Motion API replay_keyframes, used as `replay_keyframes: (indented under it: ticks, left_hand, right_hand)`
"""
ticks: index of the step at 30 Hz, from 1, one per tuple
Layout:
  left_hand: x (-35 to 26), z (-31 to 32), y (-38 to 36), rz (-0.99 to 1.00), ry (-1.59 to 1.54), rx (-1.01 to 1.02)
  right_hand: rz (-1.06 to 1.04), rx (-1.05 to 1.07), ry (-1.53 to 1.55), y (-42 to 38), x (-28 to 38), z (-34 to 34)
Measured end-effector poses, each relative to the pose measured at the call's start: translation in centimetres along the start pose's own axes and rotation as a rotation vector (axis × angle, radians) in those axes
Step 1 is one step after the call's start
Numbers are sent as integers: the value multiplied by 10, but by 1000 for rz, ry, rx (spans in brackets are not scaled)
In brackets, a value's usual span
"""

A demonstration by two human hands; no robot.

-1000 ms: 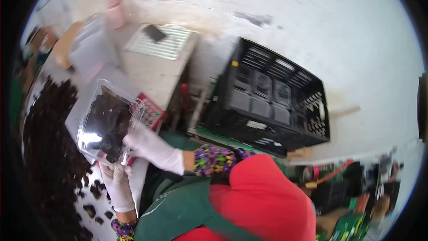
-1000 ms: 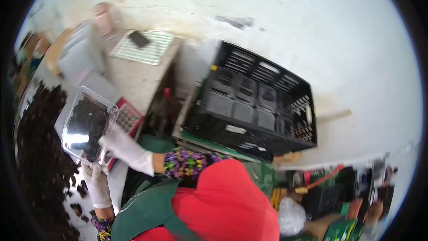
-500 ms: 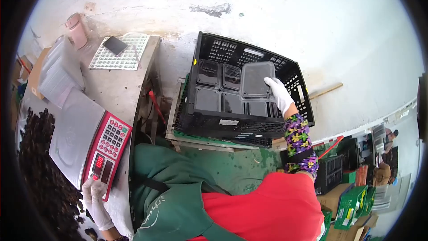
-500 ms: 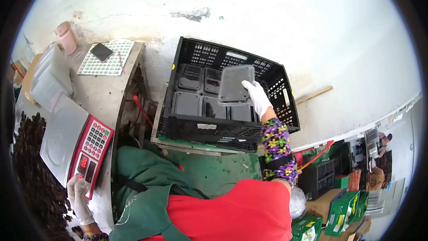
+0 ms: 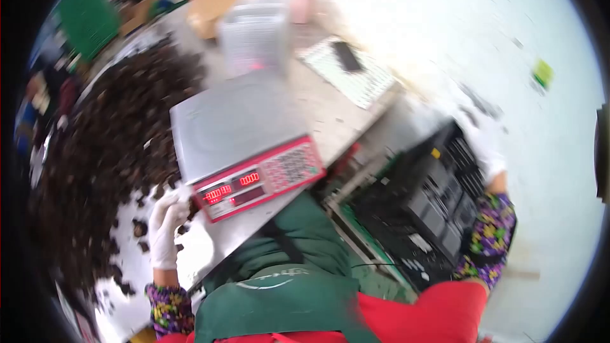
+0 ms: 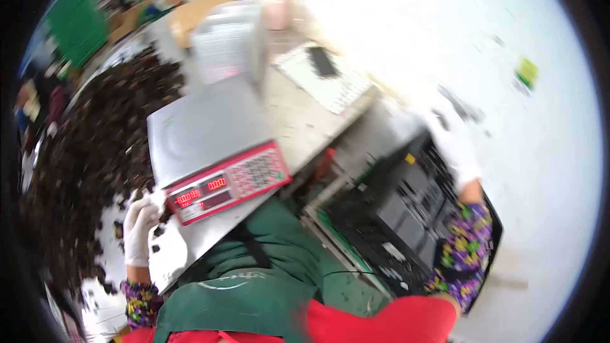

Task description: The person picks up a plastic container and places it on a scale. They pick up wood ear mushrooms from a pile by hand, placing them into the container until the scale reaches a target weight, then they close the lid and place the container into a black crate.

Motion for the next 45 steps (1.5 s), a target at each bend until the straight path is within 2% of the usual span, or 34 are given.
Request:
replay_keyframes:
  ticks: [1,3,4,6,10,12,13,15,16,17,18,19,21,24,25,27,28,29,30,31,33,34,36,38,40,42,44,45]
  left_hand:
    - [8,-12,0,-6,-5,-42]
    - [23,-29,-1,-39,-22,-82]
    - [29,-35,-2,-35,-28,-100]
    - [40,-40,-2,-47,-46,-118]
    - [46,-47,-9,-61,-55,-146]
    - [60,-59,-12,-35,-104,-168]
    - [64,-67,-16,-5,-83,-184]
    - [62,-90,-32,-117,-52,-283]
    - [68,-104,-37,-60,-63,-342]
    - [75,-120,-44,0,-72,-399]
    - [80,-134,-51,-68,-69,-431]
    - [80,-147,-59,-112,-29,-508]
    - [85,-166,-65,-73,12,-539]
    - [84,-177,-56,-70,53,-550]
    - [78,-179,-49,-59,81,-543]
    - [57,-179,-31,-70,128,-544]
    - [39,-176,-18,-109,237,-543]
    - [28,-172,-6,-139,344,-550]
    - [12,-166,12,27,458,-562]
    - [0,-158,29,196,571,-570]
    - [-19,-139,66,338,722,-589]
    - [-26,-124,87,335,916,-529]
    - [-28,-97,127,330,1182,-430]
    - [-12,-73,160,353,1268,-379]
    - [6,-52,177,319,1300,-313]
    - [23,-35,181,401,1374,-309]
    - [24,-26,166,460,1378,-364]
    - [19,-24,147,512,1367,-421]
  right_hand:
    - [-107,-58,-91,20,27,-5]
    - [-48,-20,232,53,81,-5]
    - [-79,14,245,71,110,1]
    - [-262,28,438,114,178,16]
    - [-437,149,514,192,258,132]
    - [-663,57,228,217,285,199]
    - [-698,85,257,230,288,234]
    - [-991,-32,10,239,299,284]
    - [-1016,-12,27,247,300,298]
    - [-903,96,7,260,293,317]
    - [-787,202,-20,268,288,333]
    - [-804,216,-14,271,292,337]
    - [-676,295,-160,281,287,335]
    - [-567,258,-81,270,290,324]
    - [-566,259,-87,277,289,326]
    - [-384,198,-58,311,262,324]
    - [-374,204,-65,324,248,319]
    - [-221,201,505,336,230,306]
    - [-50,187,1070,344,207,301]
    - [-49,184,1068,339,205,291]
    - [133,40,1729,316,192,259]
    - [127,37,1729,297,194,249]
    - [-298,-179,1119,231,224,203]
    - [-275,-199,784,141,278,195]
    - [-428,-92,620,68,311,213]
    - [-829,-22,295,8,329,241]
    - [-952,91,191,-39,342,264]
    - [-917,113,207,-53,332,280]
Point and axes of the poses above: each hand's wrist, its own y-axis towards the middle knuckle, its own z-axis out of the palm, x = y × z, the point moved 8 cm from there along y, towards the middle knuckle, and after that the axes turned 12 degrees about y, right-handed, at the moved point
